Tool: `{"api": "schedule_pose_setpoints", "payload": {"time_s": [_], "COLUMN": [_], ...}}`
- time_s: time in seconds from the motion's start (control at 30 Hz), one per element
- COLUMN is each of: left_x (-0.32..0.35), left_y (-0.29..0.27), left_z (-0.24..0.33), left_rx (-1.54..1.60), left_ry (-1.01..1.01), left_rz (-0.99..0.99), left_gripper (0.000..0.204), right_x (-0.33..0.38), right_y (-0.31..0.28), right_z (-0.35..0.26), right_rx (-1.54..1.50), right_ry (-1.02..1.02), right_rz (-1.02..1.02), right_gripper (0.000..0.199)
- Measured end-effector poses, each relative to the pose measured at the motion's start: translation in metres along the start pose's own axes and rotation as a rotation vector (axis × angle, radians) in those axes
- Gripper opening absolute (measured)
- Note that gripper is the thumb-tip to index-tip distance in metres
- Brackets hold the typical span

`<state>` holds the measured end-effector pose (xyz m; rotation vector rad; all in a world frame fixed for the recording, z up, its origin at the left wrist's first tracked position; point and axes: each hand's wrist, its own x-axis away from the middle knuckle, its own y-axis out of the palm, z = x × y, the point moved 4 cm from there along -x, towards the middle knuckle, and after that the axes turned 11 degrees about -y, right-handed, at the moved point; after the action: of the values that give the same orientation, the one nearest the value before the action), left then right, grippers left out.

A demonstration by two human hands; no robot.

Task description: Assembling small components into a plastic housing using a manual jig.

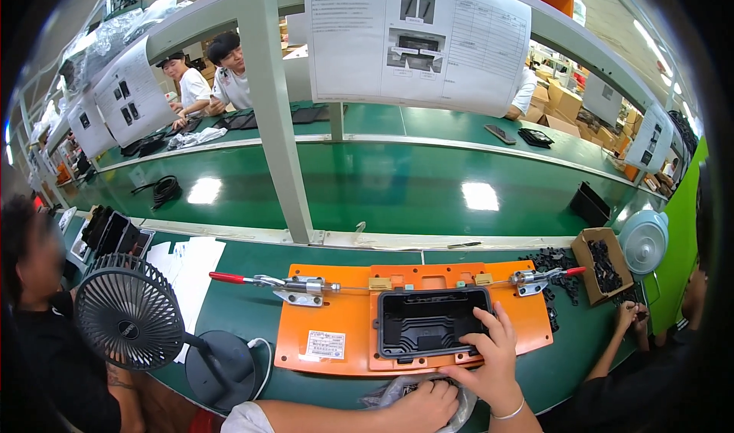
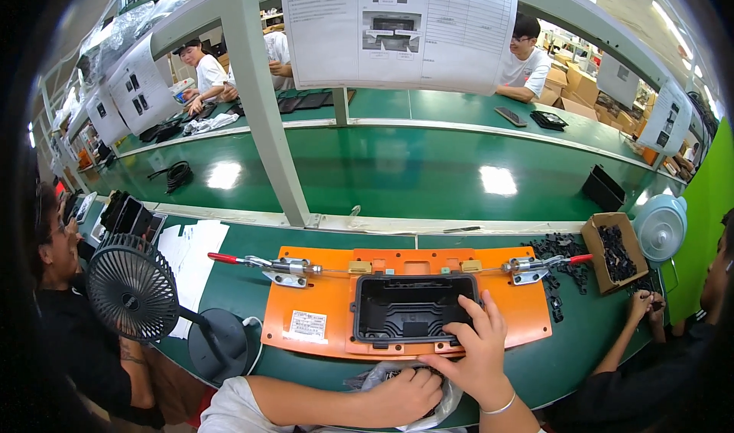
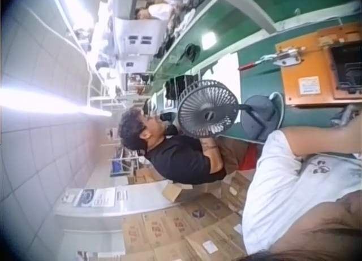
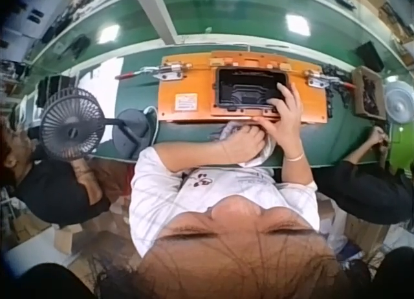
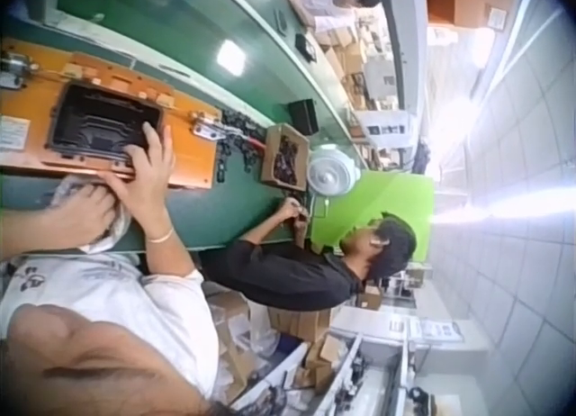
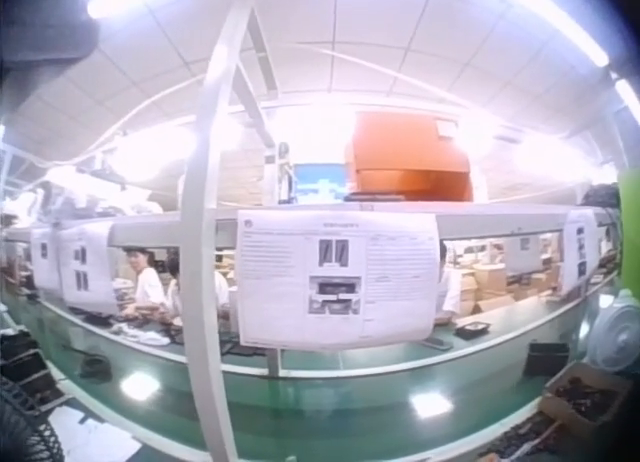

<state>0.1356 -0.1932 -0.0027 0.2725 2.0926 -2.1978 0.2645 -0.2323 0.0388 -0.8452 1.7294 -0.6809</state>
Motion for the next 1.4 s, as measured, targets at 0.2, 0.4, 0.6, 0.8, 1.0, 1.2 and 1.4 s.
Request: {"api": "schedule_pose_setpoints", "payload": {"time_s": [0.2,0.4,0.6,0.8,1.0,1.2,1.4], "left_x": [-0.002,-0.007,-0.010,-0.009,-0.009,-0.006,-0.006], "left_y": [0.005,0.013,0.016,0.013,0.004,0.000,0.002], "left_z": [-0.004,-0.009,-0.014,-0.015,-0.014,-0.012,-0.012], "left_rx": [0.027,0.128,0.208,0.281,0.238,0.155,0.079], "left_ry": [0.030,0.017,0.012,0.028,0.076,0.052,0.063], "left_rz": [0.038,0.007,-0.031,0.025,0.056,0.131,0.184], "left_gripper": [0.017,0.015,0.012,0.011,0.010,0.010,0.015], "right_x": [-0.001,-0.001,-0.001,-0.001,-0.001,-0.002,-0.002], "right_y": [0.000,0.001,0.001,0.000,0.000,-0.001,0.000], "right_z": [0.000,-0.001,-0.001,-0.002,-0.001,-0.003,-0.001], "right_rx": [-0.011,-0.016,-0.012,-0.010,-0.001,-0.002,-0.002], "right_ry": [0.002,0.009,0.020,0.022,0.021,0.019,0.007], "right_rz": [0.008,0.010,0.005,0.004,-0.001,0.001,0.013], "right_gripper": [0.048,0.049,0.049,0.049,0.049,0.050,0.049]}}
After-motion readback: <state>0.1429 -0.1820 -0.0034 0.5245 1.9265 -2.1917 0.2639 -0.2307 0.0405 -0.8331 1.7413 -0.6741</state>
